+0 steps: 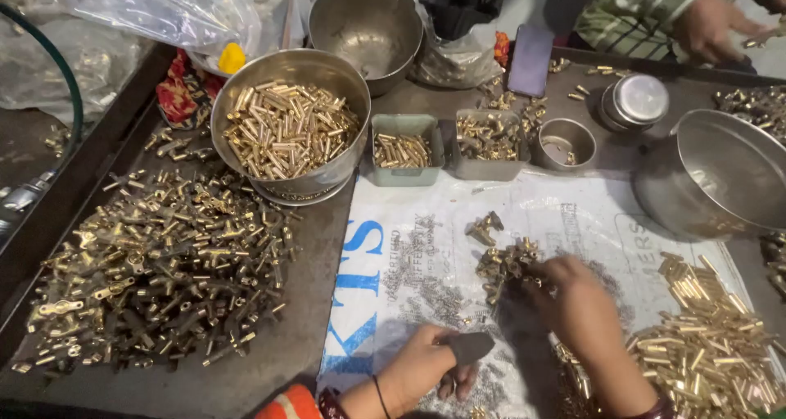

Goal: Assembling small metal pins into larger brass components on a workbench.

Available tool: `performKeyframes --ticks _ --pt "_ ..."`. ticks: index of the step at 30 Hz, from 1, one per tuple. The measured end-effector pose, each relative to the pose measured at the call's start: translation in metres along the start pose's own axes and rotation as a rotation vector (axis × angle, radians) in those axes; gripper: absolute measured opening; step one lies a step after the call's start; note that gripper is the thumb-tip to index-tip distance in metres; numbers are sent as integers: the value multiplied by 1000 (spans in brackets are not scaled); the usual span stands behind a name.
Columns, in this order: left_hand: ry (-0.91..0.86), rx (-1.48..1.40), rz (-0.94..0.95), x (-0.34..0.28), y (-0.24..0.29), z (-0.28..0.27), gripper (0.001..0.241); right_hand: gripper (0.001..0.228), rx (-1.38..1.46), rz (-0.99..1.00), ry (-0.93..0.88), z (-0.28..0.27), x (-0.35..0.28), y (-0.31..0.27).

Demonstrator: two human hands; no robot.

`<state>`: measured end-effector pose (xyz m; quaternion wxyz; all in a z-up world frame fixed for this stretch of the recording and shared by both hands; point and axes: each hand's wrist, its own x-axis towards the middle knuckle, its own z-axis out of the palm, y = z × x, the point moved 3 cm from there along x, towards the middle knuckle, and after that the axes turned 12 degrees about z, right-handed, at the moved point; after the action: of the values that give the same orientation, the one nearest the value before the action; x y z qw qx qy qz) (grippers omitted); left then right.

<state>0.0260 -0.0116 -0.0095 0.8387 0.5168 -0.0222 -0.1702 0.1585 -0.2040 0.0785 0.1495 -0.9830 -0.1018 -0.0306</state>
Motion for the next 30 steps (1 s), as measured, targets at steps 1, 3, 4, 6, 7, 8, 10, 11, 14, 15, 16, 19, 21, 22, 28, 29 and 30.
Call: performKeyframes --ticks 1,3,4,6,7,8,10,11,14,15,16,19,21,22,28,29,30 --pt "7 7 2 -1 6 1 38 26 8 -6 0 -1 -2 -7" --pt "76 -124 -46 -2 13 4 43 30 -178 192 -107 1 -9 -12" --pt "80 -121 -48 1 9 2 43 30 -173 191 -110 5 -11 -5" --pt "55 -221 57 6 2 -1 32 32 54 34 83 5 -21 7" --pt "51 -217 48 5 17 7 32 32 58 43 82 -2 -32 -3" --pt "44 -268 28 4 31 15 30 31 308 50 55 -9 -41 -11" --pt "26 -323 -8 5 39 27 33 29 553 74 31 -16 -57 -18" --pt "67 -348 36 10 36 27 35 28 533 -64 26 -17 -61 -22" --pt "165 -245 62 18 29 22 36 22 498 40 -63 -9 -50 4" --pt "228 -112 50 19 28 15 38 20 485 272 -148 -1 -42 19" --pt "232 -112 50 17 23 10 38 20 486 270 -151 -2 -41 24" --pt "223 -130 37 15 13 2 43 24 89 394 -328 5 -43 44" --pt "237 -105 11 13 15 3 51 20 41 264 -275 8 -45 47" --pt "240 -112 14 12 23 7 51 20 34 260 -278 6 -41 52" --pt "114 21 -15 5 34 13 46 29 19 155 -140 9 -26 45" --pt "130 78 -70 6 27 11 38 30 1 93 -131 11 -25 30" --pt "145 135 -126 6 19 8 31 31 -18 31 -123 13 -24 16"
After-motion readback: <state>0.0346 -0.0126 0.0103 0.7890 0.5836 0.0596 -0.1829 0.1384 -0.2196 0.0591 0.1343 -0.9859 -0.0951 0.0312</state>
